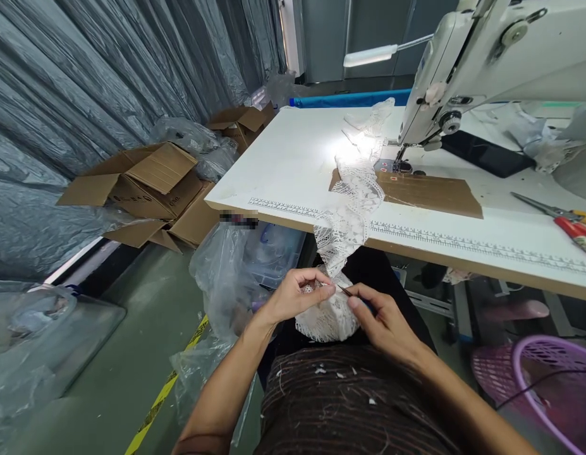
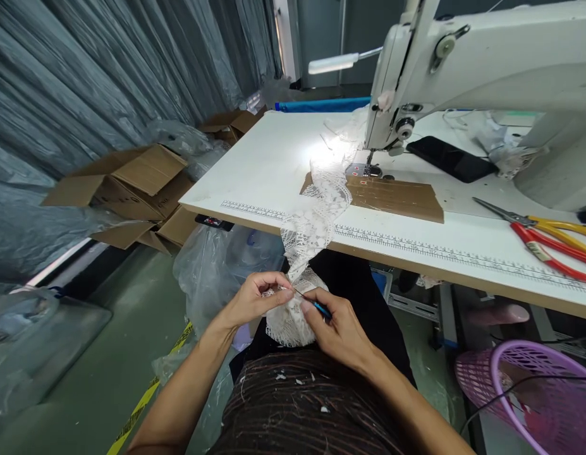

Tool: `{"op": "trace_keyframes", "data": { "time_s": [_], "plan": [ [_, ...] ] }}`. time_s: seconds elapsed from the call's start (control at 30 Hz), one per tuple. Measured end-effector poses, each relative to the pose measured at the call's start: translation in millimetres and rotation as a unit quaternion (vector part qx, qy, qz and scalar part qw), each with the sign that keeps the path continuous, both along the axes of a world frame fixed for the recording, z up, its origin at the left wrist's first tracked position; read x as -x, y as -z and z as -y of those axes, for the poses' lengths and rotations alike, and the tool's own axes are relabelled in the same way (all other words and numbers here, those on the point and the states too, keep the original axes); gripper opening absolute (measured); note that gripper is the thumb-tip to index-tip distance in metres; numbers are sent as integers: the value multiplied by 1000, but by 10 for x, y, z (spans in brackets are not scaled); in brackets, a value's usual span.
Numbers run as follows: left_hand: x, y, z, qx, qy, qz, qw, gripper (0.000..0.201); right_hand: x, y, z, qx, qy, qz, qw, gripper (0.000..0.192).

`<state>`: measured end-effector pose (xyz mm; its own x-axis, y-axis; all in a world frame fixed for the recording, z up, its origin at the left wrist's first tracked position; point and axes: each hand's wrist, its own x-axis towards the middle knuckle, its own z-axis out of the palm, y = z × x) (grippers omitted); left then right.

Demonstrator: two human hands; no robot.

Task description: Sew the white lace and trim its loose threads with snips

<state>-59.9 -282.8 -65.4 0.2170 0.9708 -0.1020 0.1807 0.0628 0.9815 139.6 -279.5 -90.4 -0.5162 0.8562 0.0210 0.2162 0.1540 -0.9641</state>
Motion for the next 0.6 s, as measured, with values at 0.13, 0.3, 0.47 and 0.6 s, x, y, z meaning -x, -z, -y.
{"op": "trace_keyframes", "data": {
  "time_s": [0.13,0.3,0.47,0.6],
  "plan": [
    [8,1,12,25,-19,1,1000,24,29,97,-111,14,3,7,1000,47],
    [10,4,-3,36,-25,12,999,26,134,135,-215,-16,-19,15,1000,44],
    [8,22,-20,59,-35,42,997,24,153,136,-257,-39,2,39,998,40],
    [11,22,-35,77,-35,50,995,25,128,120,-228,-54,-14,51,997,39]
  ]
}}
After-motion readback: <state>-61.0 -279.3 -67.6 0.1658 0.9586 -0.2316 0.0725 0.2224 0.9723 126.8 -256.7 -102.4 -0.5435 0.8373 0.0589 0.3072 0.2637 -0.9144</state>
